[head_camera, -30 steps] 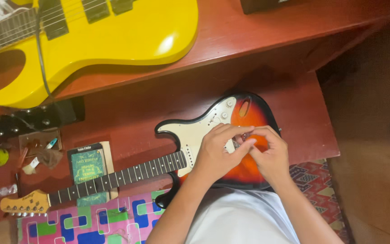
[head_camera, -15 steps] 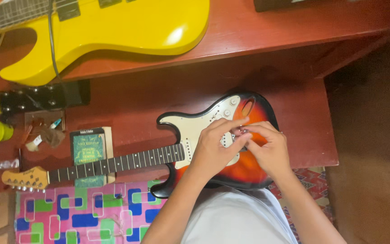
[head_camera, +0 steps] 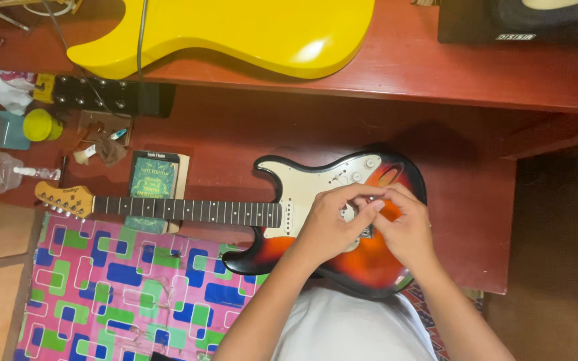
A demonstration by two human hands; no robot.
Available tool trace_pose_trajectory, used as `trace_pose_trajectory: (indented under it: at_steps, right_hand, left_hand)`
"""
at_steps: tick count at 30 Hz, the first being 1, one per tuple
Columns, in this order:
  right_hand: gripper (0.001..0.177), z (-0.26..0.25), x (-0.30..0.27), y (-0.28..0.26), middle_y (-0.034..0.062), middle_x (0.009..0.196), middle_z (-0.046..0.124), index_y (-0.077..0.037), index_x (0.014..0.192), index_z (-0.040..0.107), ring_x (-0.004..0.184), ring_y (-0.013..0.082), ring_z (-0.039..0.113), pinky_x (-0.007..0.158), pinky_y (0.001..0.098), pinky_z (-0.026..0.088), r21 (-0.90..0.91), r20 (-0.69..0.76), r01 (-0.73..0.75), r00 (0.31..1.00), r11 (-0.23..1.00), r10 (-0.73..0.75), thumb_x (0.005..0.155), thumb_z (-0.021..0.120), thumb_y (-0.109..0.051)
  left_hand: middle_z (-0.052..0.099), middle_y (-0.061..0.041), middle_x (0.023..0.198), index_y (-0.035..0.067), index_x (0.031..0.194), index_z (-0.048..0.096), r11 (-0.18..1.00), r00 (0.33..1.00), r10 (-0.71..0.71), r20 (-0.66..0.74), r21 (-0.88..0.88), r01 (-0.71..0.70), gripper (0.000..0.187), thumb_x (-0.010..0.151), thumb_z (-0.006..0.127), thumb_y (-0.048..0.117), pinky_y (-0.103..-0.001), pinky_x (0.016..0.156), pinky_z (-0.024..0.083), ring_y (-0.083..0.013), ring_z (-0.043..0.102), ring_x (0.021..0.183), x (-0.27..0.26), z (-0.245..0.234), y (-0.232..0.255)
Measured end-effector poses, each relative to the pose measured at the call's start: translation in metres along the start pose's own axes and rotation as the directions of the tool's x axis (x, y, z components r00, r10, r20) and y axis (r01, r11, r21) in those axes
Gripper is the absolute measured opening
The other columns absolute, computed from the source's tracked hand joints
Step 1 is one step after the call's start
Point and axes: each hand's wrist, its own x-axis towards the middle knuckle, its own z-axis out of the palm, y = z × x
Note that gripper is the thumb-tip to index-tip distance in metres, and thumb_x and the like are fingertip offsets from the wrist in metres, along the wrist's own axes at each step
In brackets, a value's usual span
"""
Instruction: The person uses a screwdriver to adjust the bridge saddles on a sunburst electric guitar resting on a table. They repeatedly tighten and loosen screws on the bridge, occasionally picking up and placing down the screwdriver and other small parts.
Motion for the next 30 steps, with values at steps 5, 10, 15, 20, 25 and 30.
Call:
trace_pose_trajectory:
  at_steps: [5, 10, 15, 20, 25, 30]
  right_hand:
    - [0.044, -0.009, 0.004, -0.007, 0.0082, 0.099, 0.079, -0.009, 0.115, 0.075, 0.102, 0.0176, 0.07, 0.104, 0.0404, 0.05, 0.222, 0.106, -0.204, 0.977, 0.954, 0.184, 0.074, 0.078, 0.007]
    - [0.031, 0.0, 0.001, 0.004, 0.0114, 0.099, 0.077, -0.007, 0.102, 0.077, 0.101, 0.0216, 0.071, 0.099, 0.0424, 0.052, 0.145, 0.075, -0.118, 0.991, 0.982, 0.108, 0.073, 0.082, 0.003]
    - [0.021, -0.005, 0.004, -0.003, 0.008, 0.096, 0.077, -0.008, 0.101, 0.08, 0.099, 0.0215, 0.074, 0.096, 0.0391, 0.054, 0.064, 0.007, -0.101, 0.995, 0.993, 0.1, 0.08, 0.086, -0.007]
    - [0.045, 0.001, 0.002, 0.008, 0.0087, 0.094, 0.077, -0.006, 0.114, 0.071, 0.099, 0.0147, 0.068, 0.102, 0.041, 0.051, 0.229, 0.132, -0.217, 0.973, 0.949, 0.191, 0.073, 0.08, 0.009]
    - [0.017, 0.001, 0.01, 0.002, 0.0114, 0.097, 0.077, -0.005, 0.094, 0.076, 0.099, 0.0256, 0.074, 0.096, 0.0419, 0.053, 0.096, -0.026, -0.047, 0.998, 0.994, 0.049, 0.078, 0.081, 0.0]
    - [0.059, -0.003, -0.002, -0.003, 0.008, 0.094, 0.076, -0.007, 0.129, 0.068, 0.097, 0.0155, 0.067, 0.102, 0.0396, 0.05, 0.243, 0.035, -0.194, 0.981, 0.951, 0.191, 0.073, 0.075, 0.009]
  left_hand:
    - [0.07, 0.0, 0.065, 0.01, 0.095, 0.075, 0.999, 0.999, -0.031, -0.023, 0.019, 0.031, 0.013, 0.083, 0.08, 0.011, -0.031, 0.079, 0.048, -0.017, 0.067, 0.069, 0.006, 0.001, -0.012]
    - [0.065, -0.004, 0.063, 0.008, 0.091, 0.068, 0.996, 0.998, -0.033, -0.048, 0.078, 0.037, 0.022, 0.078, 0.083, 0.016, -0.037, 0.081, 0.048, -0.0245, 0.064, 0.069, 0.012, 0.002, -0.008]
    - [0.072, -0.002, 0.075, 0.012, 0.098, 0.076, 1.0, 1.0, -0.011, 0.026, 0.024, 0.01, 0.013, 0.085, 0.076, 0.012, -0.036, 0.09, 0.048, -0.0207, 0.07, 0.083, 0.016, -0.007, -0.007]
    - [0.061, -0.003, 0.061, 0.008, 0.08, 0.064, 0.992, 0.999, -0.048, -0.006, 0.113, 0.048, 0.021, 0.079, 0.082, 0.018, -0.036, 0.08, 0.044, -0.0204, 0.058, 0.066, 0.022, -0.003, 0.001]
    - [0.066, -0.003, 0.066, 0.013, 0.1, 0.072, 0.995, 1.0, 0.006, 0.019, 0.104, -0.008, 0.02, 0.083, 0.08, 0.02, -0.036, 0.083, 0.047, -0.0217, 0.063, 0.071, 0.025, -0.001, 0.001]
    - [0.066, -0.002, 0.067, 0.008, 0.09, 0.073, 0.997, 0.999, 0.036, 0.012, 0.067, -0.037, 0.013, 0.082, 0.081, 0.014, -0.036, 0.082, 0.048, -0.0213, 0.066, 0.071, 0.019, -0.004, -0.012]
